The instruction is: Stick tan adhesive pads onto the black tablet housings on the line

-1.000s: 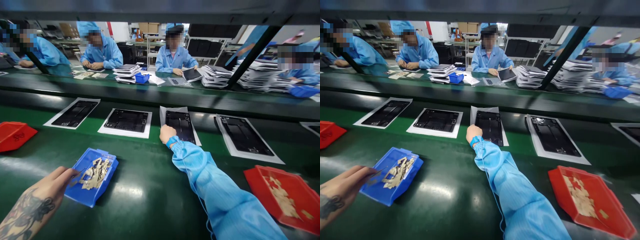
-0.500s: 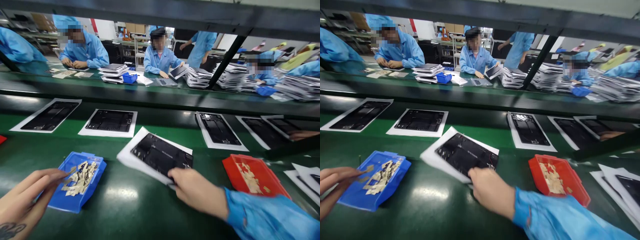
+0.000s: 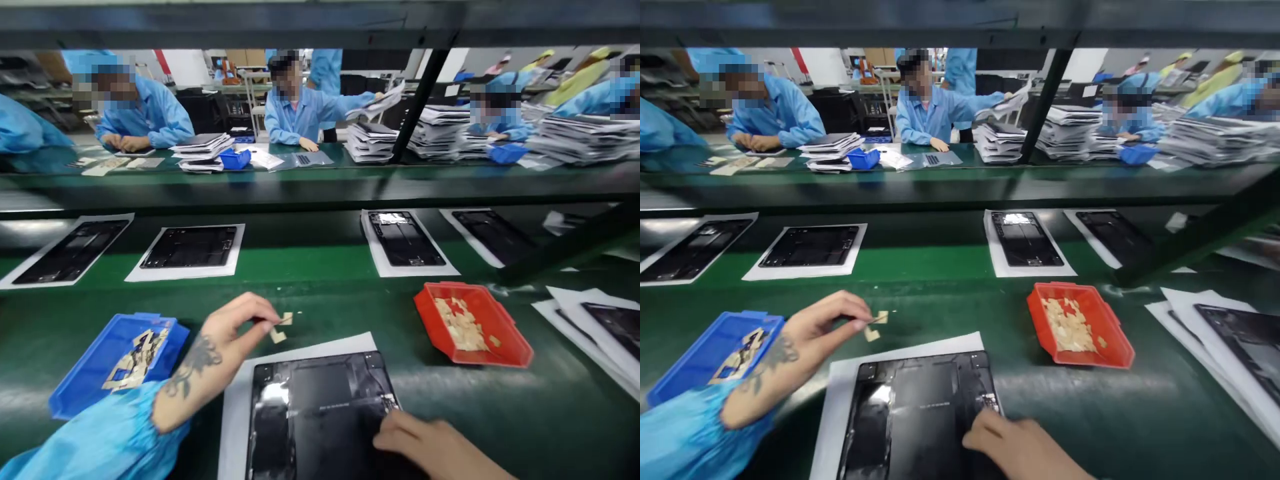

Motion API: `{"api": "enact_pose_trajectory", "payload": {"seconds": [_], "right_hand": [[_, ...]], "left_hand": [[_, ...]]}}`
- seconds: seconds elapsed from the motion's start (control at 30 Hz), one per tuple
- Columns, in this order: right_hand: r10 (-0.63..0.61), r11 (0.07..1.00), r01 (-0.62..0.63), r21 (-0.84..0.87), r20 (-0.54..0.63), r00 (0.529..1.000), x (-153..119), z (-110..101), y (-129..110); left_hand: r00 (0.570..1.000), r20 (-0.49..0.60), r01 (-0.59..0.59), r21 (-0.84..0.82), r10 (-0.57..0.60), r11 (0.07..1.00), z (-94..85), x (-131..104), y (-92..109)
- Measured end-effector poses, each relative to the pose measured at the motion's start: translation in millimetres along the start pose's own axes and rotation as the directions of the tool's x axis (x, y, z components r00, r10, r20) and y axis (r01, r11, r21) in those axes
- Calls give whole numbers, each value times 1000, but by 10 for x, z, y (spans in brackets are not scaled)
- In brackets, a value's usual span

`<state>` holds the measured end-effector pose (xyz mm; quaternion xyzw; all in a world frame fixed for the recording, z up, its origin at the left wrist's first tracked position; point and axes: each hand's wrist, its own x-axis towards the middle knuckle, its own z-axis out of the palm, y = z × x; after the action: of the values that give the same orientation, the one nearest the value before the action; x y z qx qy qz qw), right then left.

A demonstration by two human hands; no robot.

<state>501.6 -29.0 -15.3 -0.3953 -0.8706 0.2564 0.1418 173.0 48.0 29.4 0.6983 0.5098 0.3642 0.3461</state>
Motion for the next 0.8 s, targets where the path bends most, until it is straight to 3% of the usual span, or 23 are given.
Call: {"api": "enact_pose_trajectory", "payload": {"seconds": [0.03, 0.1, 0.23, 0.33, 0.43, 0.53, 0.67, 0.73, 0.8], "right_hand": [[53, 995, -55, 88, 23, 998, 28, -101, 11], [165, 955, -145, 258, -55, 985, 101, -265, 56], [464, 790, -277, 548, -237, 854, 255, -421, 222], [575, 599, -225, 768, -218, 789, 282, -463, 354], [599, 500, -147, 854, -218, 771, 203, -490, 455], [626, 481, -158, 862, -212, 751, 81, -504, 545], [674, 526, -214, 823, -249, 696, -59, -531, 697], [702, 560, -216, 800, -320, 636, -117, -577, 781], [730, 589, -189, 786, -417, 542, -172, -645, 852]], "left_hand": [[1000, 19, -21, -64, 23, 998, 166, 107, 60], [996, 62, -52, -173, 64, 984, 487, 293, 183], [976, 180, -63, -307, 123, 950, 1034, 547, 446], [948, 283, -41, -346, 146, 937, 1348, 642, 595], [920, 369, 20, -376, 130, 926, 1595, 687, 643], [903, 413, 83, -432, 115, 898, 1774, 720, 619], [901, 424, 117, -436, 89, 893, 1891, 770, 555], [910, 412, 148, -431, 48, 890, 1928, 787, 517], [918, 395, 180, -399, -8, 899, 1986, 784, 479]]}}
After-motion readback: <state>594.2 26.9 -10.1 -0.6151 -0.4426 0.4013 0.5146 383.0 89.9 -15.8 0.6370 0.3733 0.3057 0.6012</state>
